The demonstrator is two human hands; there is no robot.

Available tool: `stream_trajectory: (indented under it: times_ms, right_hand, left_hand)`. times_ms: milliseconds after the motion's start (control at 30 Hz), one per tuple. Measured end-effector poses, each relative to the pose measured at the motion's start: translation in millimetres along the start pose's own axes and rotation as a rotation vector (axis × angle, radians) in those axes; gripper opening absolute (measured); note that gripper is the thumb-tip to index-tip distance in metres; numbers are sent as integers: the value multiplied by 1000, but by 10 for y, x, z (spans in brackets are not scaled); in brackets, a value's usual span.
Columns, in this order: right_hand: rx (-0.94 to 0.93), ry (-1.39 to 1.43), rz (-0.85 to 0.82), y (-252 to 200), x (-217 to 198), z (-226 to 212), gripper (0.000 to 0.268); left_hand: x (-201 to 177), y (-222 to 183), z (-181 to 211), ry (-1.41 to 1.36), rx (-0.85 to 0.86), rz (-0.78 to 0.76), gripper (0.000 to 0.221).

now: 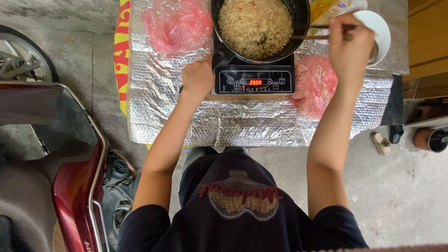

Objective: The person stirs rice in a pan on an induction cooktop using chopsticks. The person holds the pan handle with the left hand and stirs with the right hand throughout the clip.

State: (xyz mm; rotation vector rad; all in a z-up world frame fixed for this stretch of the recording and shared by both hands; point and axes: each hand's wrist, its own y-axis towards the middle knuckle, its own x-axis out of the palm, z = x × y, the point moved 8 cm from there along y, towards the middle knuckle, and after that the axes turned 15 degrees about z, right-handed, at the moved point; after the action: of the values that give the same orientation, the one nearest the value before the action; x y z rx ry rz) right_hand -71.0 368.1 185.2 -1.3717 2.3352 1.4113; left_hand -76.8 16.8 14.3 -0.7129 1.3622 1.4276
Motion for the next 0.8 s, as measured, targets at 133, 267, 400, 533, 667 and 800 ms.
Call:
stream_trajectory:
  times_ms: [133, 267, 400, 533, 667, 800]
  right_hand:
    - [-109, -62, -85, -136, 150, -227, 19]
    - [177, 391, -96, -212, 336, -80, 17]
    - [286, 585, -199, -349, 636, 45, 15]
    - [195, 270, -92, -259, 460, 283, 17]
    - [251, 342, 89, -187, 135, 551, 17]
    - [162, 141, 90, -330, 270, 662, 18]
  left_hand:
    - [-6, 5, 4, -14, -9, 2, 27]
    - [5, 1, -8, 6, -1, 12, 25]
    - [7, -2, -6, 3, -1, 35, 24]
    - [2, -13, -11, 7, -9, 42, 20]
    - [-10, -4, 3, 2, -4, 40, 23]
    - [8, 0, 1, -12, -18, 17, 23]
